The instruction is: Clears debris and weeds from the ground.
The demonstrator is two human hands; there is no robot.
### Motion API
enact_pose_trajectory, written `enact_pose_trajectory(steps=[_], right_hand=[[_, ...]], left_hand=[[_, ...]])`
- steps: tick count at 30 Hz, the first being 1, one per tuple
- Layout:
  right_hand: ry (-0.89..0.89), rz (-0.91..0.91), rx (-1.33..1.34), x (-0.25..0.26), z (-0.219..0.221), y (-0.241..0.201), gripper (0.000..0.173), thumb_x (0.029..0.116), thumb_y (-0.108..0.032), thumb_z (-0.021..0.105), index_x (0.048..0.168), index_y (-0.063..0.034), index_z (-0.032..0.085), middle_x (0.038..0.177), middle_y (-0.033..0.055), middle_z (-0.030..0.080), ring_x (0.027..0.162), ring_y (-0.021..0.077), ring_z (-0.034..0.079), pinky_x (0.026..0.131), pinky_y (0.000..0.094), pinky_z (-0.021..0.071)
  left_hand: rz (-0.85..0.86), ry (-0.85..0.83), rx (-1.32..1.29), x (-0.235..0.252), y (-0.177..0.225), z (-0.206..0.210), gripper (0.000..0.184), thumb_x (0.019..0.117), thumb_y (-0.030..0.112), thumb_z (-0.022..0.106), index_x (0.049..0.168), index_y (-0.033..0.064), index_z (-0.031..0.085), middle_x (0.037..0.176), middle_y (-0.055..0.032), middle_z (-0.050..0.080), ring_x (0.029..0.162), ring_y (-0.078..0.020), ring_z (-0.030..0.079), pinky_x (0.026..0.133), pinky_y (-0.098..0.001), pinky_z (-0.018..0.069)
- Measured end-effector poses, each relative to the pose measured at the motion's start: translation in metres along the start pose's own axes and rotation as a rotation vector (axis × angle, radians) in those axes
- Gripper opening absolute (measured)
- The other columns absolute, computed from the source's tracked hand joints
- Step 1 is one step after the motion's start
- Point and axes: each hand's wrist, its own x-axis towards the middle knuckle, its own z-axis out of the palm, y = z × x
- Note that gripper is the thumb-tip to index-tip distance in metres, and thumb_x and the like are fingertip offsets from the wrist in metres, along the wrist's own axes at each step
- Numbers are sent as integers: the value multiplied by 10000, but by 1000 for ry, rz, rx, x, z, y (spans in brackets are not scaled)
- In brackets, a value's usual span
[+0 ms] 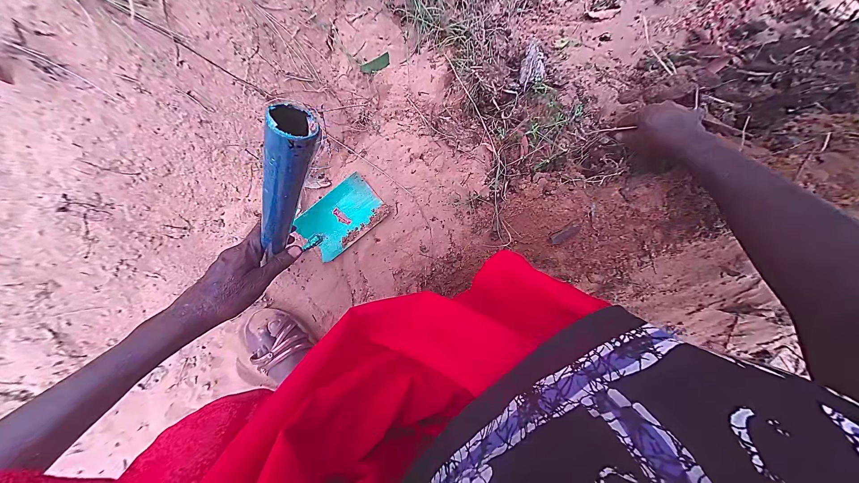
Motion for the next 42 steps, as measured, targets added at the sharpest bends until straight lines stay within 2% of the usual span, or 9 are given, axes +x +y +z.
enact_pose_trajectory(steps=[5,12,16,23,28,35,37,40,42], right_hand=[[-141,-63,-86,11,11,-4,320,1012,-154,627,1316,-203,713,1232,296,673,1180,546,606,913,767,454],[-196,-105,-124,15,21,-24,362,954,-32,652,1298,-128,706,1284,310,631,1201,542,592,905,753,467],[-213,-122,-14,6,23,-16,378,1012,-33,593,1365,-141,676,1368,311,579,1244,543,559,971,752,429],[-288,-60,-343,9,13,-40,311,1003,-44,598,1305,-58,670,1309,280,638,1222,511,602,916,735,480],[-156,-270,-80,14,18,-17,351,963,4,649,1309,-33,686,1314,309,625,1268,525,560,1041,704,424],[-12,-318,325,5,26,-27,298,1054,-11,505,1308,40,651,1278,357,629,1236,537,582,1070,686,394],[-22,-245,536,7,32,-24,319,1057,-18,491,1346,44,613,1250,299,653,1159,417,640,1037,595,458],[45,-43,789,19,41,-17,232,1051,-80,498,1269,-28,557,962,86,605,792,137,607,739,360,538],[41,72,681,17,45,-27,310,1009,-2,538,1315,27,585,1156,245,642,1036,334,645,909,535,516]], left_hand=[[17,17,-25,1,-4,2,495,1028,330,569,1418,29,521,1230,-189,665,1083,-265,666,943,-545,508],[-1,29,-58,1,-4,3,474,1023,302,589,1407,31,531,1250,-164,658,1054,-210,662,919,-485,523],[0,24,-65,2,-5,3,469,1022,294,591,1402,26,531,1244,-161,659,1033,-199,662,900,-471,528],[3,27,-28,1,3,4,500,1021,313,567,1424,24,500,1243,-176,653,1077,-223,656,931,-508,506],[0,8,-26,1,-3,2,474,1024,294,583,1407,25,508,1223,-174,662,1071,-239,657,927,-524,503],[18,40,-48,3,-5,5,510,1002,307,575,1407,6,499,1240,-155,654,1078,-166,638,934,-448,501],[14,32,-56,1,-7,5,526,996,315,570,1414,5,492,1247,-145,645,1088,-144,627,950,-428,498],[29,58,-102,4,-9,7,515,998,280,585,1411,-13,488,1220,-145,640,1015,-117,631,905,-383,522],[25,62,-94,2,-8,7,523,987,299,586,1400,-9,494,1210,-118,640,1022,-70,619,914,-334,511]])
